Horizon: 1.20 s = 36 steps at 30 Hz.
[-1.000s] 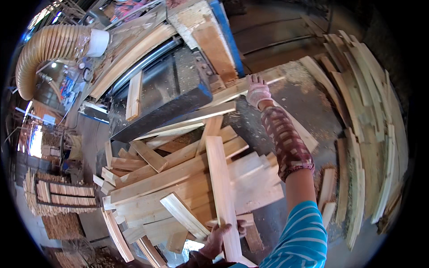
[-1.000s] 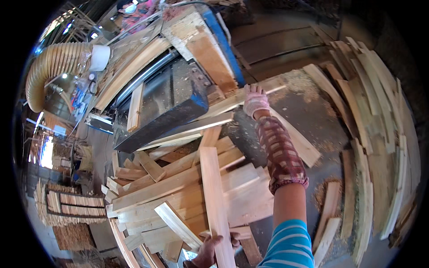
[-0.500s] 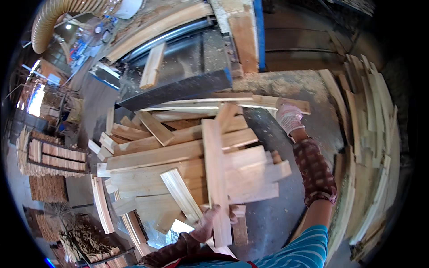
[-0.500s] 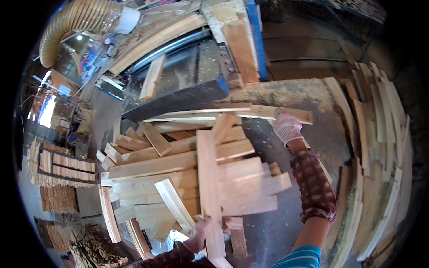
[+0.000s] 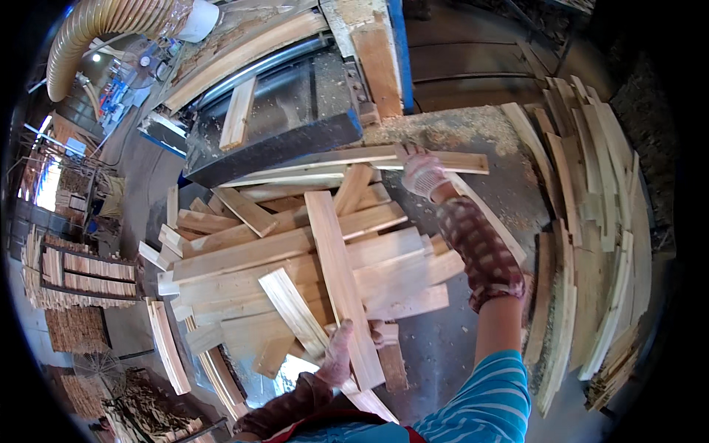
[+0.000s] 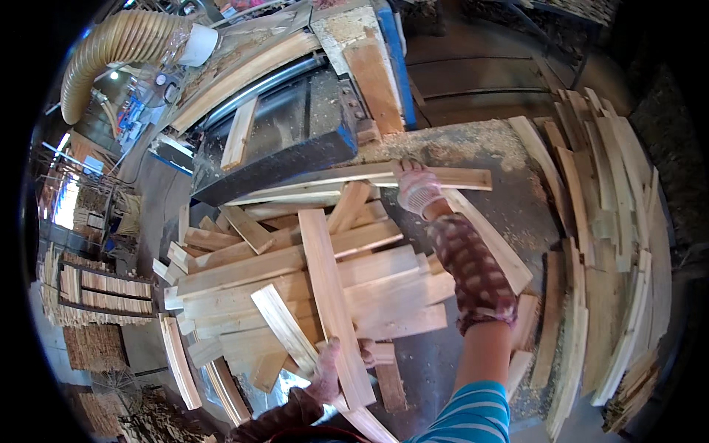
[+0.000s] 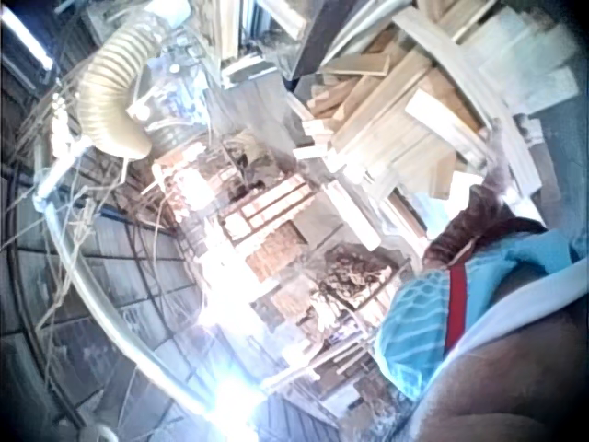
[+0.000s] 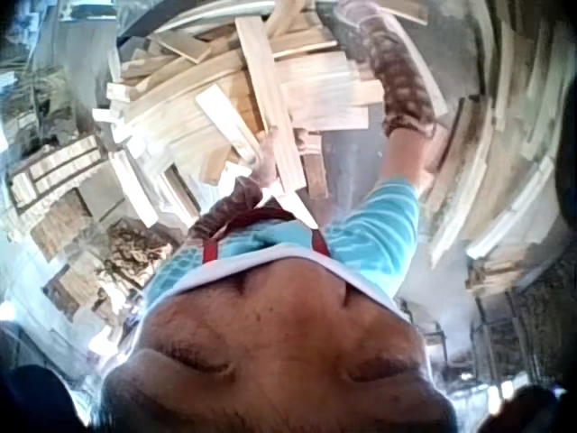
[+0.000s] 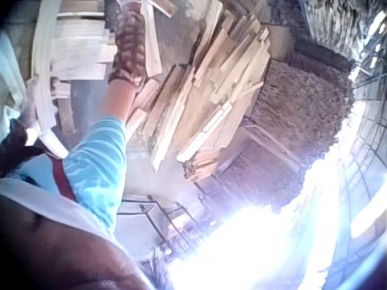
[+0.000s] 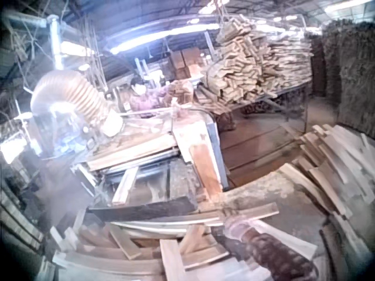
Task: The person gathers loose wooden planks from a metal table, aligns them into neat bundles, and carries them to a nearby rack. They repeat this process multiple times, clearing the table and organizing the wood into stacks.
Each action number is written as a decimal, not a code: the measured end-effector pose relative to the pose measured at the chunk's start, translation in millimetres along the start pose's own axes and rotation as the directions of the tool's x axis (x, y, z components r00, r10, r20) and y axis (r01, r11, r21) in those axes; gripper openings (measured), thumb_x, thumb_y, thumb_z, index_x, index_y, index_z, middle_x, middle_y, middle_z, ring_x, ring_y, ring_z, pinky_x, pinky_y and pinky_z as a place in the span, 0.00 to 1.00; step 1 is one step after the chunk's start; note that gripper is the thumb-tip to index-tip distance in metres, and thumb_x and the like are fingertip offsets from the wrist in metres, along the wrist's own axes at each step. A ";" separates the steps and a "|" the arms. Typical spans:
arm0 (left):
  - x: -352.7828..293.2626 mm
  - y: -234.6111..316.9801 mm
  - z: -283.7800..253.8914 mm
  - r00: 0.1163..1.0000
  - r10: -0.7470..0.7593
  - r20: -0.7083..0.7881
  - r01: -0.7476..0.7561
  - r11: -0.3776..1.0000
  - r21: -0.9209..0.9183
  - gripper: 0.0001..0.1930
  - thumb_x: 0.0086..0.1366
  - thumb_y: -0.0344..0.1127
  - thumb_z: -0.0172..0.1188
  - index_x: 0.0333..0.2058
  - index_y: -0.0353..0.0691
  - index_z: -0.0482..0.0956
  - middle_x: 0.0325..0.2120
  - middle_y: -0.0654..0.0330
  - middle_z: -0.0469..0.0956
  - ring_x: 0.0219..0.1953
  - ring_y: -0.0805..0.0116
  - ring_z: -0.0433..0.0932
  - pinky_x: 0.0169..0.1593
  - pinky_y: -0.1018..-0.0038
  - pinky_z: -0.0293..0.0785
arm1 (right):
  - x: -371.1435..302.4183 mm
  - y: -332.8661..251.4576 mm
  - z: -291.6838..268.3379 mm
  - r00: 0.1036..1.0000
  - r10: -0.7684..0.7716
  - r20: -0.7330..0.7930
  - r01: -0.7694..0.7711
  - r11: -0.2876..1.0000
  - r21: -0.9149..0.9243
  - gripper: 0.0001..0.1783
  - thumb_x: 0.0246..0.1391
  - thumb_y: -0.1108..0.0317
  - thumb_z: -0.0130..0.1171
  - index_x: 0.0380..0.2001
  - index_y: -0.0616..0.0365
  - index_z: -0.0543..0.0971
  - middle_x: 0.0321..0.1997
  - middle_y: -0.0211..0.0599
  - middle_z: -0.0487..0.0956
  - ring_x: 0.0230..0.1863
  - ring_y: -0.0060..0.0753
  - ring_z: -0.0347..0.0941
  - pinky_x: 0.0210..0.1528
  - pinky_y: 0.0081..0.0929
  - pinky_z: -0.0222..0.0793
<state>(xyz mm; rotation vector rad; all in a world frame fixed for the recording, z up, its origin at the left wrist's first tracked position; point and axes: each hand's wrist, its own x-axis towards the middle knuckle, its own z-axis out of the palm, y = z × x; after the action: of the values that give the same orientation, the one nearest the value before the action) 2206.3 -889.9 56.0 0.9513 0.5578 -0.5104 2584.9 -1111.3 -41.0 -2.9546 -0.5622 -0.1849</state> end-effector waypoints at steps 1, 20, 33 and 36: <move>-2.0 -2.6 -4.9 1.000 -0.018 0.012 0.018 1.000 -0.003 0.39 0.66 0.69 0.51 0.60 0.40 0.65 0.44 0.54 0.77 0.45 0.62 0.78 0.57 0.55 0.73 | 23.5 -16.7 0.3 0.997 -0.041 0.070 0.041 0.999 0.014 0.33 0.50 0.66 0.53 0.62 0.56 0.65 0.63 0.47 0.71 0.62 0.48 0.70 0.63 0.45 0.64; 53.5 -3.5 49.3 0.990 -0.038 0.134 0.079 0.945 -0.318 0.30 0.69 0.51 0.60 0.59 0.36 0.67 0.51 0.50 0.77 0.53 0.58 0.78 0.59 0.53 0.75 | -241.9 -77.3 -166.1 0.769 -0.524 0.367 0.444 0.850 0.283 0.28 0.64 0.43 0.48 0.46 0.59 0.79 0.22 0.38 0.78 0.24 0.37 0.77 0.26 0.37 0.74; 43.9 37.3 34.0 0.941 -0.203 0.272 0.298 0.876 -0.378 0.35 0.54 0.50 0.73 0.54 0.33 0.72 0.45 0.51 0.78 0.45 0.60 0.78 0.53 0.62 0.77 | 10.2 65.8 4.4 0.916 0.312 0.251 -0.301 0.950 -0.083 0.41 0.52 0.61 0.58 0.69 0.55 0.60 0.73 0.53 0.60 0.73 0.59 0.54 0.73 0.52 0.49; 45.1 34.1 25.9 0.940 -0.239 0.243 0.320 0.862 -0.393 0.38 0.56 0.56 0.71 0.54 0.32 0.71 0.45 0.51 0.78 0.44 0.59 0.78 0.53 0.61 0.76 | 37.5 65.4 14.0 0.924 0.264 0.275 -0.238 0.963 -0.125 0.35 0.49 0.60 0.61 0.62 0.56 0.68 0.67 0.50 0.68 0.70 0.55 0.60 0.70 0.49 0.55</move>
<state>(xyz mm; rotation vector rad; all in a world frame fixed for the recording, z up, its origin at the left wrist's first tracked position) 2267.0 -902.8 59.6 0.3950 0.6102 -0.6977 2645.3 -1156.1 -56.1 -3.1253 -0.1998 0.2614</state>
